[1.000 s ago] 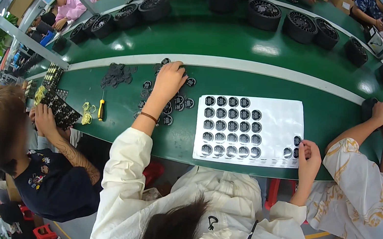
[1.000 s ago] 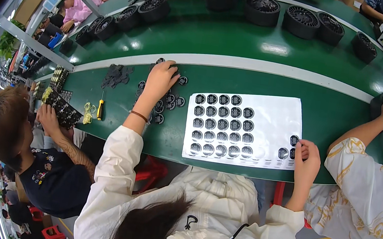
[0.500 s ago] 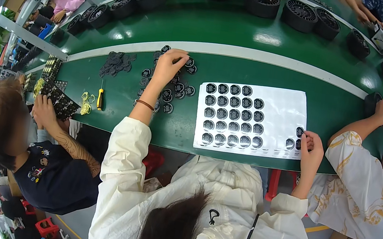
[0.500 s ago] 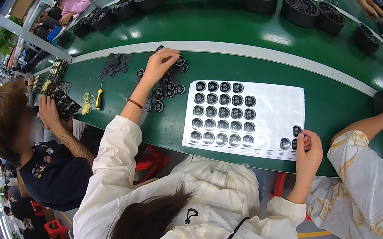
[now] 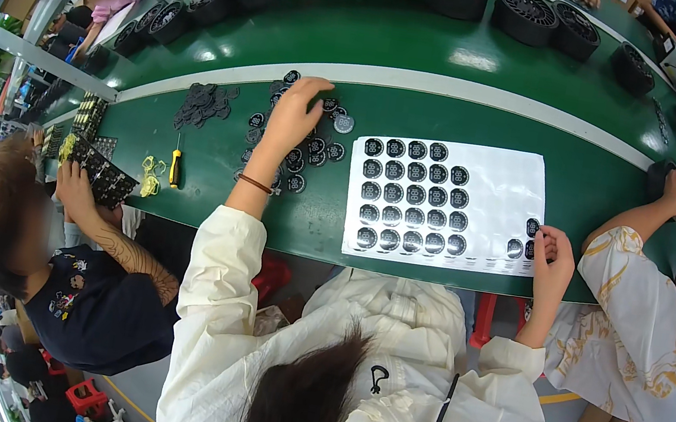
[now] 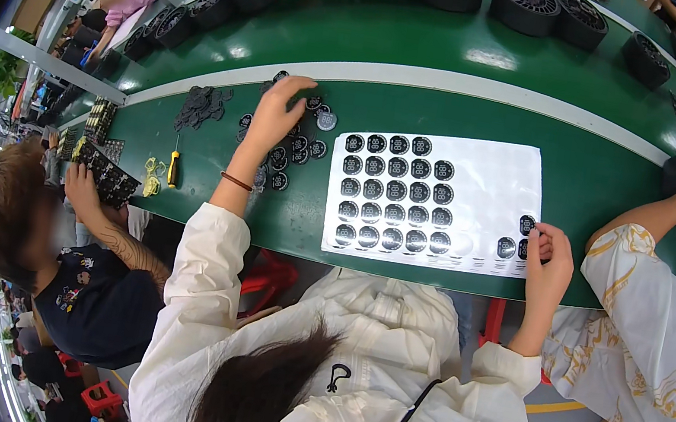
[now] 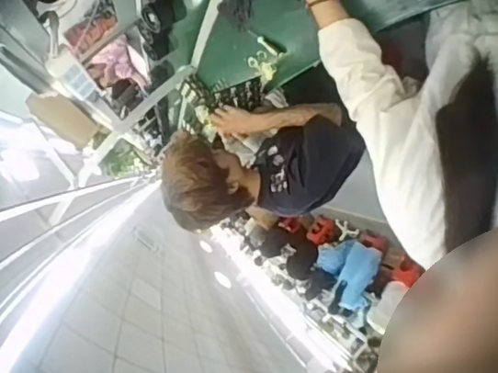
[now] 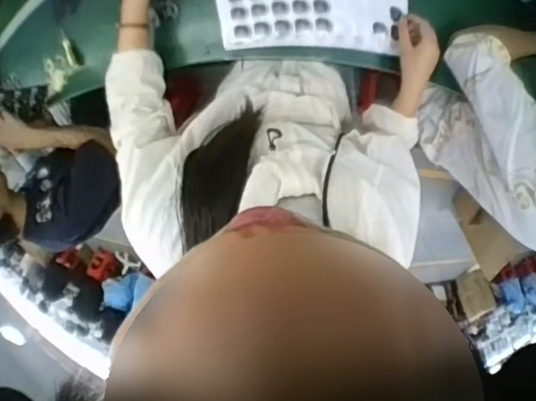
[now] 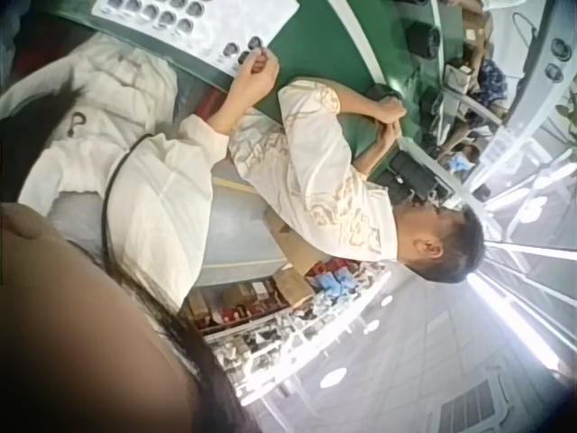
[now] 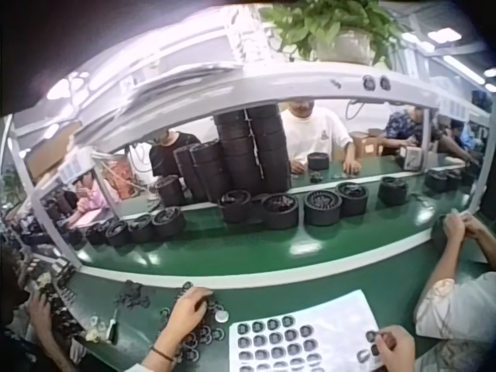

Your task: The person places small plastic caps or components onto a printed circuit board by hand, taking them from a component tray at a manual assembly station.

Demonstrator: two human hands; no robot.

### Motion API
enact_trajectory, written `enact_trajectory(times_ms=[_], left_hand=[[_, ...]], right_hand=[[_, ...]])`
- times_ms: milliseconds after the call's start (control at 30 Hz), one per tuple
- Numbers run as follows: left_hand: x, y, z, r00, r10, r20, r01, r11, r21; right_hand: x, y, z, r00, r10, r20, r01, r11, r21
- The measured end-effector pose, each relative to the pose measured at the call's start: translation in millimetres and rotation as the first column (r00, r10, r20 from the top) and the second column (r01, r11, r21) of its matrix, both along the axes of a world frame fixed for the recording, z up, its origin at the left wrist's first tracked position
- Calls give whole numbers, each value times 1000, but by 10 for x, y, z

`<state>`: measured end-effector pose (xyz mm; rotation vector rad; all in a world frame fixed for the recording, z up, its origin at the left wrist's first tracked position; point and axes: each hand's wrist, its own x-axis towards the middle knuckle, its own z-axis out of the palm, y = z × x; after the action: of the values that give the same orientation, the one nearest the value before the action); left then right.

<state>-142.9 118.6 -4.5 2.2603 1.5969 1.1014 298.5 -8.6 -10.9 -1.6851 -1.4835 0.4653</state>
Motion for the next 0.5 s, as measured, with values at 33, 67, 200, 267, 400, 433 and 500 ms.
enact_trajectory(times_ms=[33,67,200,267,400,433,500], left_hand=[[-57,8,7,999,42,-23,-42,999,15],[-124,18,18,995,84,-46,-83,996,32],[-298,-4,58,952,162,-259,-154,987,48],[-348,-6,79,920,176,-349,-170,984,48],[-381,10,113,855,60,-515,-61,998,15],[-371,0,146,845,43,-533,-40,999,17],[-358,-16,197,821,10,-570,0,1000,18]], right_hand=[[1,3,4,1000,1,7,-1,1000,10],[1,7,8,1000,1,13,-1,1000,20],[10,5,30,1000,6,26,-6,1000,10],[3,-1,37,1000,0,11,0,1000,-3],[-8,5,47,1000,-11,-14,11,999,-35],[-7,1,52,1000,-9,-11,9,999,-33],[0,-7,57,1000,-8,-7,7,999,-34]])
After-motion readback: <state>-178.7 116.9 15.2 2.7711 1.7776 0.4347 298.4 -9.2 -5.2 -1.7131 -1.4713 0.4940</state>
